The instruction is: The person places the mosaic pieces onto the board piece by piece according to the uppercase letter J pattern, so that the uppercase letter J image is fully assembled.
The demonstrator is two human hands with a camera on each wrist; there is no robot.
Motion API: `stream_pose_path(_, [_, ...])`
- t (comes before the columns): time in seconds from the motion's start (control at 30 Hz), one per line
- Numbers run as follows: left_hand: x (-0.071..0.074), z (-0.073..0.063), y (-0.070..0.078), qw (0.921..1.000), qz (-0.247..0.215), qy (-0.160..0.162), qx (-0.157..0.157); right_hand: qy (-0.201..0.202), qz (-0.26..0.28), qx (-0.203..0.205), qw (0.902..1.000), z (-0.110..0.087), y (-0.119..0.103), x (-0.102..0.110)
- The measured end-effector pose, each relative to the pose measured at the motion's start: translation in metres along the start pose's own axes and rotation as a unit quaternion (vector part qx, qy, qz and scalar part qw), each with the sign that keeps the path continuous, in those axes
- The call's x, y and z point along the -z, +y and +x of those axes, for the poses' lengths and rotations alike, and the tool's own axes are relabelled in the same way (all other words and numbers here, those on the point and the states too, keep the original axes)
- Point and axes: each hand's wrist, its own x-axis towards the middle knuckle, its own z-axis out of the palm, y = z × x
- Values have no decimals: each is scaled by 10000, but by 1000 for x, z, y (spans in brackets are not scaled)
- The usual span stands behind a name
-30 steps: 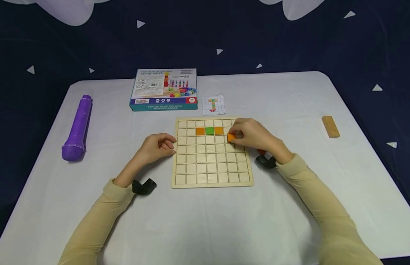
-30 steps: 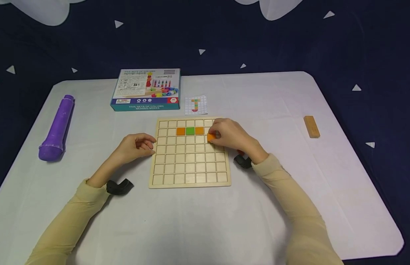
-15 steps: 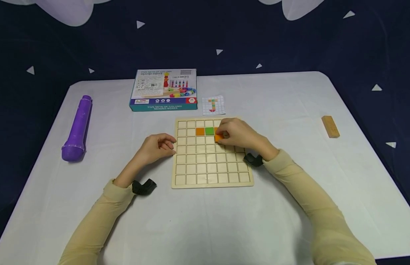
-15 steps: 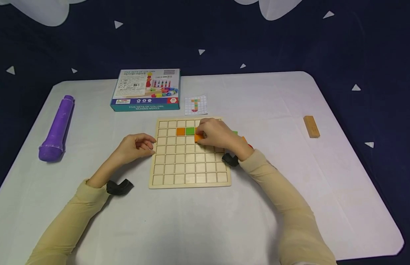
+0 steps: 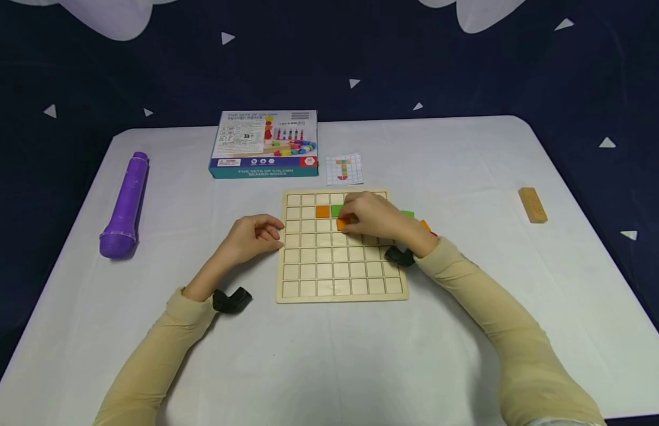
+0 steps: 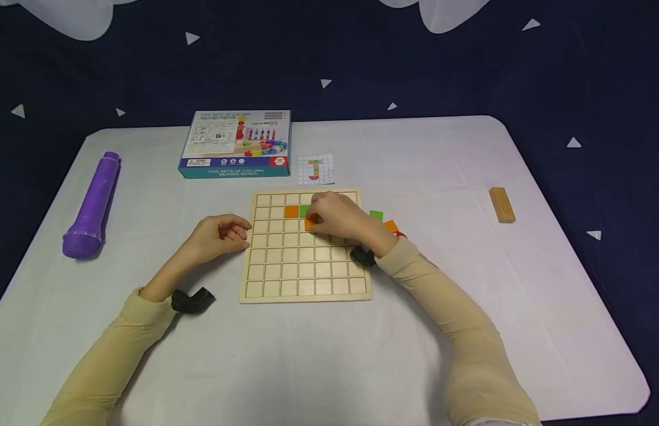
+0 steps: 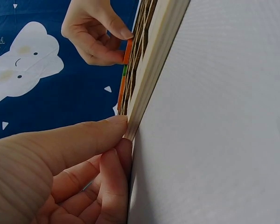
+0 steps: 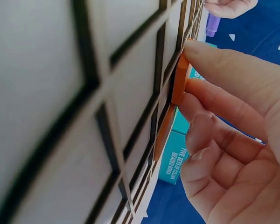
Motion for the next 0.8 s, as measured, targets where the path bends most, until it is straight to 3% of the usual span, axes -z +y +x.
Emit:
stream_pose_path(0.57, [-1, 1, -2, 10000, 11, 12, -31, -24, 29, 98, 9999, 8, -6, -2])
stream_pose_path(0.8, [0, 1, -1, 10000, 42, 24, -31, 276, 249, 83, 9993, 1, -5, 9])
